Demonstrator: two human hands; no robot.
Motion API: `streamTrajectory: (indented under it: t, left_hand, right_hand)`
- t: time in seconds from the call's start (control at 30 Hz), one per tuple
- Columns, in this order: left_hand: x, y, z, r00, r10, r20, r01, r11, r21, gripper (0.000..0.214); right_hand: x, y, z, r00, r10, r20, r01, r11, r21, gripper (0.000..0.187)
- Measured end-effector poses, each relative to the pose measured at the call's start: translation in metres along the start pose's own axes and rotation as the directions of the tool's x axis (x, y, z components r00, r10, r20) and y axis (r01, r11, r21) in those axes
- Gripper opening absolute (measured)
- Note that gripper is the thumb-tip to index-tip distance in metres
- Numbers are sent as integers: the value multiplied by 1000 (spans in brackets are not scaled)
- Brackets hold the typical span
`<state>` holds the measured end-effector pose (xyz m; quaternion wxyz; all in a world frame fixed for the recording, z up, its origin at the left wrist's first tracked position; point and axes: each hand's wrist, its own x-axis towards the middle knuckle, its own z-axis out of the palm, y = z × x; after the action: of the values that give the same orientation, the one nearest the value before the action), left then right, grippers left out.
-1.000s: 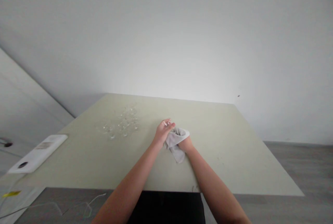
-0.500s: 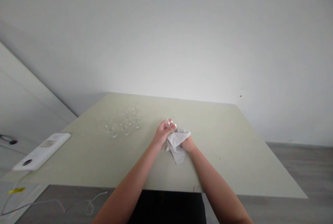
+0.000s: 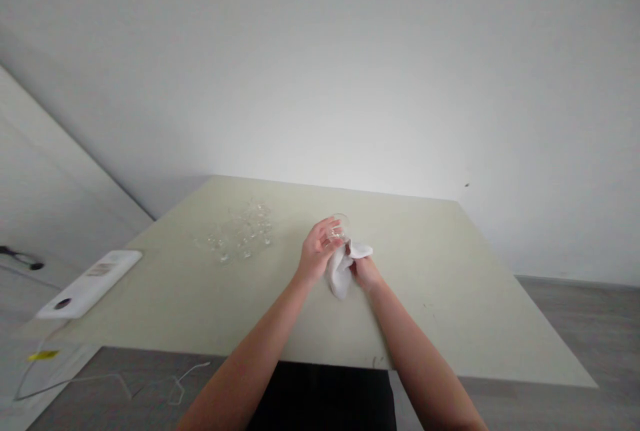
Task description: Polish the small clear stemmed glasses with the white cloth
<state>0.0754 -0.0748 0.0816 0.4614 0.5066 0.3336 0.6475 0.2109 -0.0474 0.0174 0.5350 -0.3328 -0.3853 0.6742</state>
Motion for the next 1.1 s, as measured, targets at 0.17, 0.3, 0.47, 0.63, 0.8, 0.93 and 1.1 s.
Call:
streamTrajectory:
  t: [0.17,0.3,0.47,0.63,0.8,0.93,1.1]
  left_hand:
    - [-6,-4,6,991,49,123,-62,992,107,64]
    - [-7,-5,8,989,57,138,-78,985,155,64]
    - [-6,-7,7,987,56,150,-81,982,169,63]
    - [-8,-8,4,988,35,152,-60,984,168,65]
    - [-5,-9,3,991,-33,133,24,997,71,67]
    - [-9,-13,2,998,-25,64,24,1000,10,63]
    - [-20,-17,1,997,-18,77,3,982,190,71]
  right_hand:
    - [-2,-2,-1,995,-95,-41,91,992,-87,28]
    - [0,-3,-6,990,-133,-53,128,987,-99,25]
    - [2,1,-11,987,-156,-40,148,979,-142,23]
    - [3,3,-13,987,-150,-56,138,975,-175,28]
    - [3,2,-14,989,-144,-41,132,966,-222,29]
    - [5,3,-21,982,-191,4,178,907,-383,22]
    - [8,2,-24,950,-253,183,312,788,-530,20]
